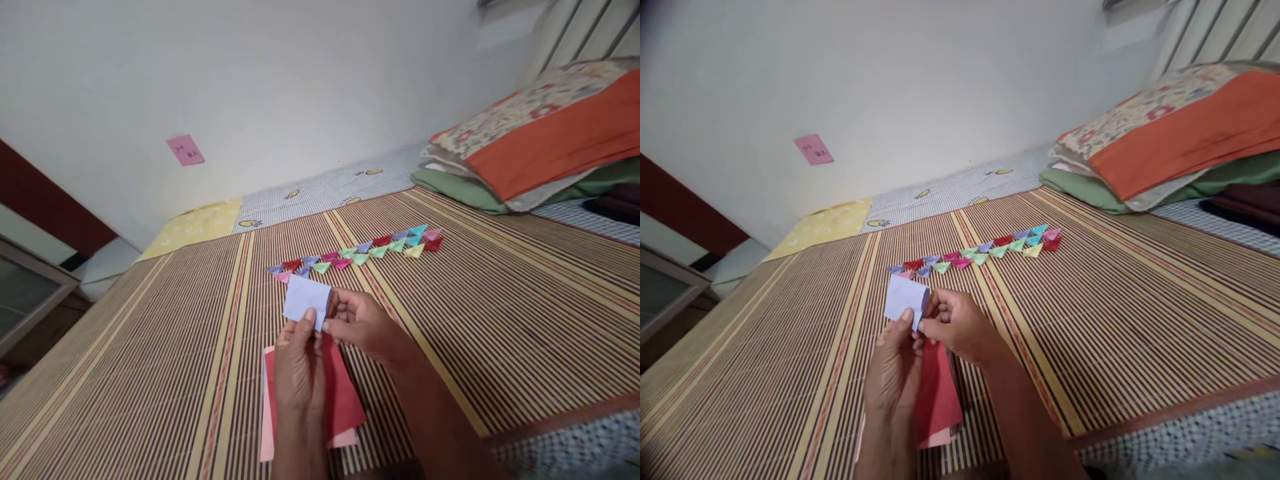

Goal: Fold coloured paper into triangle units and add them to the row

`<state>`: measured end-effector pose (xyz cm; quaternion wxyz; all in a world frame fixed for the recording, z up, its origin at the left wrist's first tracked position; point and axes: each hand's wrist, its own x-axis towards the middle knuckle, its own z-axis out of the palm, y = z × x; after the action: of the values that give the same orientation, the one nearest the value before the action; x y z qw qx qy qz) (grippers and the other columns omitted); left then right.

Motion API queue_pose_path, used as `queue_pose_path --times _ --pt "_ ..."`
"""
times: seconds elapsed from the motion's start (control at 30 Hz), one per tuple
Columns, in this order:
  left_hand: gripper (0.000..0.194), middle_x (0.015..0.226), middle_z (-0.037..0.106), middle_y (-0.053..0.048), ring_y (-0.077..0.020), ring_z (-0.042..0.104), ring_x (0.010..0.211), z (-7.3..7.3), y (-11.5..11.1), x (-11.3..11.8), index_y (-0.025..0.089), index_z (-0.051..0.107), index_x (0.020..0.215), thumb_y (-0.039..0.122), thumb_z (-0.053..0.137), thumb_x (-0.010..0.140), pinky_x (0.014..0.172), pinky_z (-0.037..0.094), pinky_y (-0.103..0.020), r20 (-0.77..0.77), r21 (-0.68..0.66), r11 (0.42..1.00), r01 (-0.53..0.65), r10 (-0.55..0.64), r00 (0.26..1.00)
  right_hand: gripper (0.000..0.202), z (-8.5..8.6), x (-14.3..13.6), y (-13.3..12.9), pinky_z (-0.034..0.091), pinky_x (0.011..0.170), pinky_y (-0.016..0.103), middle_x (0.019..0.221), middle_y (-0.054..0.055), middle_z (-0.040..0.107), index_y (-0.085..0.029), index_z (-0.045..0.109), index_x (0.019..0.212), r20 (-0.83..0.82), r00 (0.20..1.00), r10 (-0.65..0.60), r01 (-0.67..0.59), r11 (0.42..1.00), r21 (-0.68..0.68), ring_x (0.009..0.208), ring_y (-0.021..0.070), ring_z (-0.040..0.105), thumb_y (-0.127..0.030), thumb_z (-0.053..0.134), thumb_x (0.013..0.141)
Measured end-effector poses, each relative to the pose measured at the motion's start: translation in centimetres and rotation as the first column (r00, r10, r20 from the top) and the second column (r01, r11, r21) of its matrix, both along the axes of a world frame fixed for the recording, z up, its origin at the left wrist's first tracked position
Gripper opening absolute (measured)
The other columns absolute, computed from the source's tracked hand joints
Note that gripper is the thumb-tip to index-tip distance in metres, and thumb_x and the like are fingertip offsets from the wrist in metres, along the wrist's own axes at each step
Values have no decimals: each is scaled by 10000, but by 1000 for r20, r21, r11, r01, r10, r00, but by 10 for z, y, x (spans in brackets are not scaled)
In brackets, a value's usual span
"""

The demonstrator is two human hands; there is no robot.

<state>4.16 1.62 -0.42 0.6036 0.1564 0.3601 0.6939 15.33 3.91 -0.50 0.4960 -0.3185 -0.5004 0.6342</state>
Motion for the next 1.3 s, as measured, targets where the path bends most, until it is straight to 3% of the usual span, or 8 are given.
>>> queue_pose_path --times 0.3,0.43,0.53,0.63,0.8,0.93,1.13,1.3 --pt "436 563 638 40 -22 466 440 0 2 -2 96 730 715 208 1003 394 428 379 -131 -45 -8 999 43 -43 998 40 -10 -1 0 433 524 218 648 -19 669 -174 602 747 69 997 32 -33 999 16 539 105 595 -170 638 764" --pt "371 584 650 45 -25 471 440 -2 0 -6 121 729 725 207 984 470 443 388 -137 -66 40 998 42 -39 997 59 -5 2 -5 444 592 231 704 -11 665 -174 600 760 146 988 40 -58 991 123 645 127 616 -128 634 773" --pt "337 697 729 15 -66 586 533 -3 -1 -10 152 758 811 172 955 537 544 474 -167 -80 104 991 79 -71 994 42 -2 2 -6 436 591 229 726 -22 633 -177 613 805 157 986 46 -71 984 160 637 114 572 -181 649 826" --pt "407 816 789 -25 -153 714 745 -5 -1 -13 182 780 949 145 934 574 743 554 -250 -109 130 983 130 -117 987 185 -2 -2 -4 409 532 226 664 -45 552 -181 593 798 85 995 -55 40 985 167 568 104 513 -330 668 878" --pt "461 978 813 -76 -233 740 988 -9 -2 -13 193 769 1102 192 903 662 935 537 -331 -131 156 971 181 -161 978 285 0 -6 -5 319 482 220 592 -66 447 -195 510 686 87 971 -223 191 941 280 522 90 406 -320 652 899" --pt "461 1047 807 -91 -254 728 1056 -14 -4 -14 194 748 1177 208 864 730 972 526 -354 -178 171 965 197 -166 970 343 2 0 -8 352 502 232 563 -59 445 -196 509 652 170 952 -253 198 938 285 523 106 460 -345 614 942" --pt "499 1102 792 -122 -279 720 1067 -20 -4 -20 166 713 1246 263 837 772 967 526 -380 -315 164 963 213 -153 937 284 2 8 -4 410 566 238 619 -37 534 -183 600 741 76 974 -212 183 943 276 580 121 506 -336 548 975" --pt "424 1056 797 -110 -257 728 989 -13 -5 -29 157 743 1180 273 825 781 946 526 -376 -466 130 933 335 -241 852 242 0 12 0 394 568 232 664 -34 540 -178 627 775 48 985 -168 153 961 229 606 116 479 -373 634 918"
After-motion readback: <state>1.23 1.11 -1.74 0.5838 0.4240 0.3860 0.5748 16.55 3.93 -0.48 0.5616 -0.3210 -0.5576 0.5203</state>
